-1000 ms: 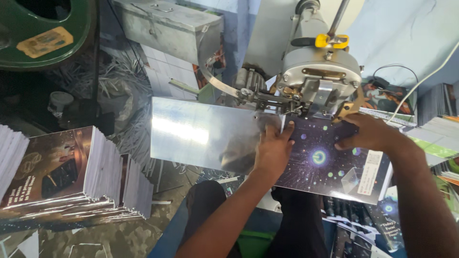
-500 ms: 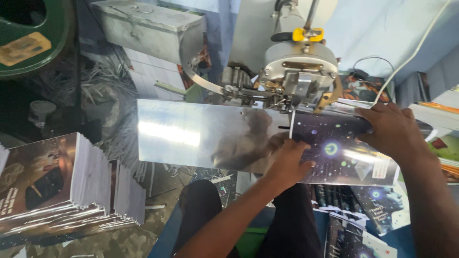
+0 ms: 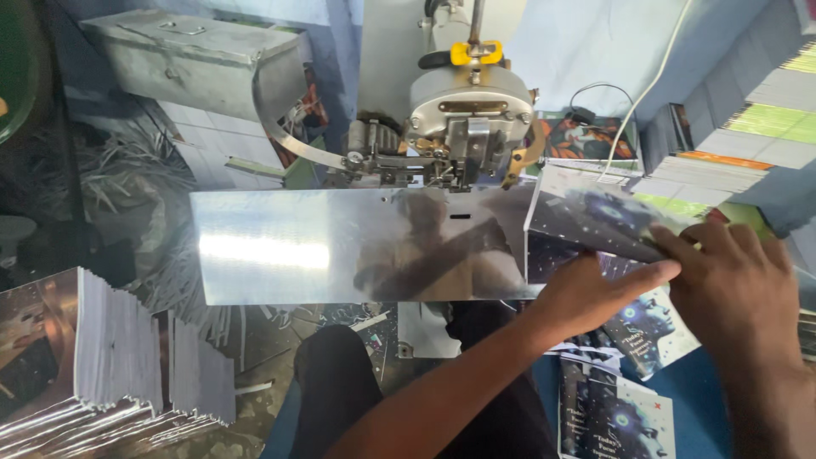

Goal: The person repeatedly picks up a book from a stack, places it into a binding machine, operates the machine to stitch the spine, and then removes the book to place it on a finished stack. This process is repeated for multiple books.

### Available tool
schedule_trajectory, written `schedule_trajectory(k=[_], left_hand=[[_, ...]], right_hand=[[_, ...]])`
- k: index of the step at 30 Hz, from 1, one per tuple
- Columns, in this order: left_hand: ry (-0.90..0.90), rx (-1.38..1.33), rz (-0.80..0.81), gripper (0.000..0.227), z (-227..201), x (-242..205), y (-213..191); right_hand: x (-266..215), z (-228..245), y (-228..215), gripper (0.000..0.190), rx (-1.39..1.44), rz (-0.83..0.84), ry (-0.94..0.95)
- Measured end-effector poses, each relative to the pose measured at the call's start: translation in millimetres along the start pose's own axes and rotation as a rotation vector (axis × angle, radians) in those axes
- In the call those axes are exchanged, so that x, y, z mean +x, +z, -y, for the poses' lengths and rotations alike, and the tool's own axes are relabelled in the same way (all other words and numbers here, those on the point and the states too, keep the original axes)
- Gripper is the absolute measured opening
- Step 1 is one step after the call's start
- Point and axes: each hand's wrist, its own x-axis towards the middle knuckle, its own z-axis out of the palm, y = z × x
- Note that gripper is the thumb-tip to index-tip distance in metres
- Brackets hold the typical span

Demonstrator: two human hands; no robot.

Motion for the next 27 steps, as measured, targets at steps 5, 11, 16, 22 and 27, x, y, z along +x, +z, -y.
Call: schedule_trajectory(k=[5,11,16,22,27], left_hand=[[-0.176,-0.398,-0.103,0.057,-16.5,3.6,35.8],[-0.104,-0.550,-0.062,0.041,-20.5,-7.3,37.7],[-0.096,-0.474,-0.014,0.033,-3.9,3.4,24.9],[-0.040,-0.587,0.029,0.025,44.6,24.0,19.2],[-0.120,-0.644,0.161,0.025,66.0,30.6,21.6]], right_hand=[[-33.0,22.5,-29.8,0.029,0.021,-0.030,0.181],[-63.7,33.0,-37.4,0.046,0.276,-0.073,0.258],[-100.9,4.9,-14.4,0.060,0.695,-0.089,0.360],[-162.8,7.8,48.1,0.070,1.661,-0.019,1.213],[-201.6,12.5,83.3,0.055,2.603,-0.158,1.139]])
